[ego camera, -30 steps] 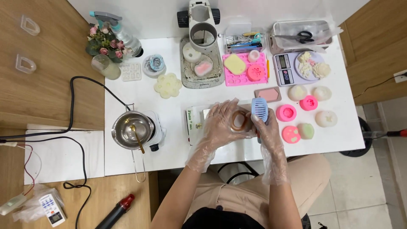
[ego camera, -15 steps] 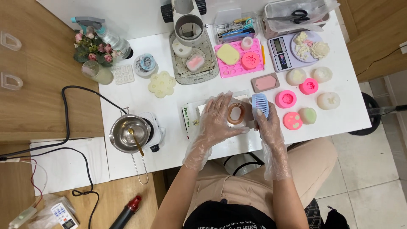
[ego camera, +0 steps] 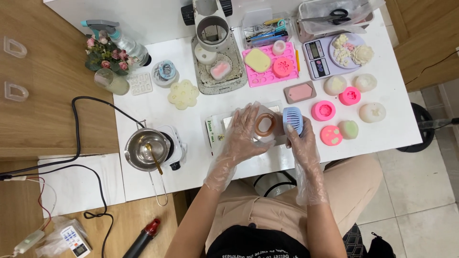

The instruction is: The recorder puts on plastic gloves and then uses a handheld fan to blow air onto a silicone soap mold.

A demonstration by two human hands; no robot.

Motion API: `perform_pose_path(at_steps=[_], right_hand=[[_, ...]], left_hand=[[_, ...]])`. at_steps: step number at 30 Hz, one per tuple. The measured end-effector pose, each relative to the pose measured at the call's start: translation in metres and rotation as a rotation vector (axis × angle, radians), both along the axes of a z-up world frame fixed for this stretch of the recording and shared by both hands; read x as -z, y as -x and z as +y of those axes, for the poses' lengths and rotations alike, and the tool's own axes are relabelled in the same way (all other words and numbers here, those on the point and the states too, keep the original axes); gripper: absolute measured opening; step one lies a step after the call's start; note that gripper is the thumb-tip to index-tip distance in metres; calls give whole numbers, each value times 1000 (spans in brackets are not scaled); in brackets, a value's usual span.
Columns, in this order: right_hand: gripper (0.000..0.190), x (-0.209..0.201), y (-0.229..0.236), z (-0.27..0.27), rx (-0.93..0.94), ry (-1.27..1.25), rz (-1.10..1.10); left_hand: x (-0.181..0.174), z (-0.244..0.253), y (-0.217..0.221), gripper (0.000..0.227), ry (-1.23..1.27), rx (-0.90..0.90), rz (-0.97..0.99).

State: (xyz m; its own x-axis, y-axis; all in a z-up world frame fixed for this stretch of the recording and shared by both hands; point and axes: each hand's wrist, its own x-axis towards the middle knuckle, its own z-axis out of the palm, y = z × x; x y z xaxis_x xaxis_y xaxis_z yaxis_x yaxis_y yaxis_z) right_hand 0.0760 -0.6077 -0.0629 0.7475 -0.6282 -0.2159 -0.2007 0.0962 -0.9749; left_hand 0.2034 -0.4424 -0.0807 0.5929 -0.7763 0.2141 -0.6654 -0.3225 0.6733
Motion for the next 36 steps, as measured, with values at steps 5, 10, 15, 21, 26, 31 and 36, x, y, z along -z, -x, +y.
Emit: perform_pose_path(at_steps=[5,10,15,21,26,31,36], right_hand=[[59,3,4,-5,19,36,38],[61,-3,6,-10,5,-2,67],[63,-15,8,-22,-43,-55,232],[64,-32,-3,-18,-38,18,141],[68,-26,-9,-14,0,-80,183],[72,-32,-20,-3,-19,-109,177],[69,-30,-23,-5,66,-109,197]], left_hand=[[2,6,-3,112,83,-14,57],[0,7,-2,106,70,-29,74],[5,5,-4,118,126,-40,182],[11,3,-5,119,73,-13,149],[4,4,-8,120,62,3,171],[1,2,-9,128,68,-47,133],[5,2,-9,131,37,-42,160]])
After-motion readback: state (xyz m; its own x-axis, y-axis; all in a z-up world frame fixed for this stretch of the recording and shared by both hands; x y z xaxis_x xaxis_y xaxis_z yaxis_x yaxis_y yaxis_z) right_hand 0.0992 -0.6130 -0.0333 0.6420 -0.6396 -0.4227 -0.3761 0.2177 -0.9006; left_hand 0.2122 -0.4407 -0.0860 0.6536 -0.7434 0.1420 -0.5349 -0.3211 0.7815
